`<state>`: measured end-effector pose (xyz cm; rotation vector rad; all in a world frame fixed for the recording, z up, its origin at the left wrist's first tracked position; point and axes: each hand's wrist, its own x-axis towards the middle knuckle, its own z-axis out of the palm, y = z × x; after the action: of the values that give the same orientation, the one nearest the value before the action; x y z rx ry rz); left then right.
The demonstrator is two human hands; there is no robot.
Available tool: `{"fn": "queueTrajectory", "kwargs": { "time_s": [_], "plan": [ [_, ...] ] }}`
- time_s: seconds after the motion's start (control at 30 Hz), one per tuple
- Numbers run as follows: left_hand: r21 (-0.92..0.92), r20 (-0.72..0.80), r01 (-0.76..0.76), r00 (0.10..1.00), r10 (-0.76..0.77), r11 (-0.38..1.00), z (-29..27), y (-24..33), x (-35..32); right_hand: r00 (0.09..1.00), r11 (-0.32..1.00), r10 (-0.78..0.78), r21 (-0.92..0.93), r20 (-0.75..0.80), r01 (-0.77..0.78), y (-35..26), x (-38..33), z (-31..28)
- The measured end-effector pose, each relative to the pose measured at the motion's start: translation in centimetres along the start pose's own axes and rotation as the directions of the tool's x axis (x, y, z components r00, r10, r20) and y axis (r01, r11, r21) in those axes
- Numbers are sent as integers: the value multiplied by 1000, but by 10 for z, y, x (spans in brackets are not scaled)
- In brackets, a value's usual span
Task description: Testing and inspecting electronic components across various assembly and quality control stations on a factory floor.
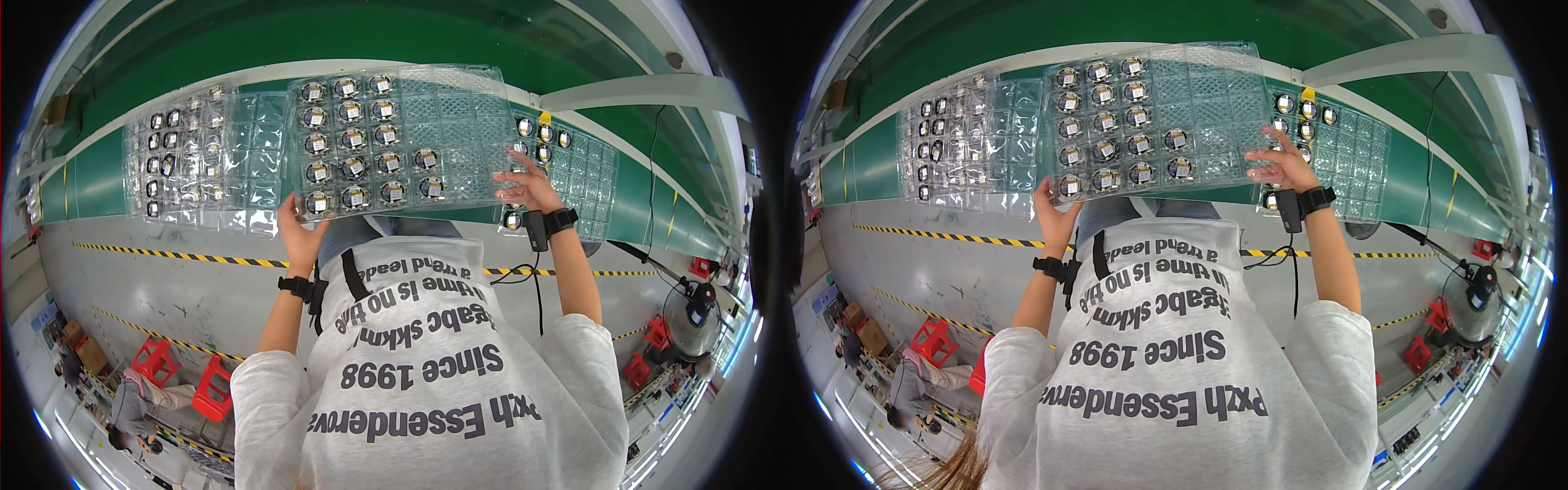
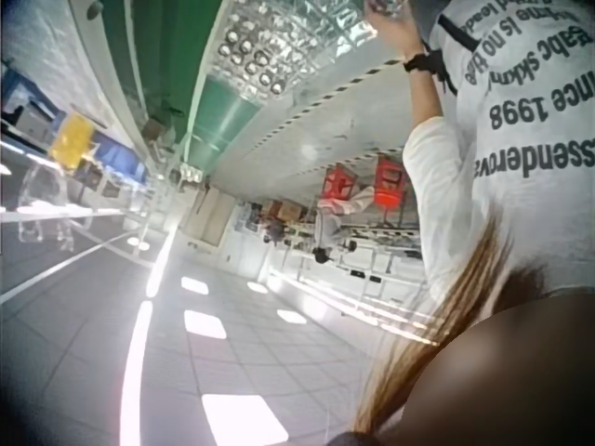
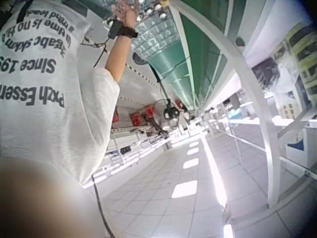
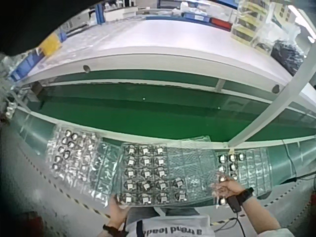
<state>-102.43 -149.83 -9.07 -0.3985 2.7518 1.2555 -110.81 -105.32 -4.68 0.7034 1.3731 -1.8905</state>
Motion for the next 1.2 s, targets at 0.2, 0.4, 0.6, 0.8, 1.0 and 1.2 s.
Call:
{"fn": "queueTrajectory", "kwargs": {
  "time_s": [0.2,0.4,0.6,0.8,1.0,1.2],
  "plan": [
    [-580,299,262,949,-97,772,-16,0,5,998,994,-30,-106,57,36,9,4,-3],
    [-745,439,446,888,-138,496,-41,31,25,988,977,-112,-168,111,130,6,0,1],
    [-587,375,335,920,-119,737,-47,48,29,938,913,-324,-220,122,344,-8,-14,7],
    [-537,349,217,937,-20,815,-67,84,34,898,862,-420,-252,133,440,-26,-27,6],
    [-532,351,176,936,27,828,-75,89,37,892,853,-446,-268,68,447,-29,-37,19],
    [-551,307,94,947,96,829,-81,92,32,840,803,-541,-264,51,534,-22,-52,21]
  ]
}}
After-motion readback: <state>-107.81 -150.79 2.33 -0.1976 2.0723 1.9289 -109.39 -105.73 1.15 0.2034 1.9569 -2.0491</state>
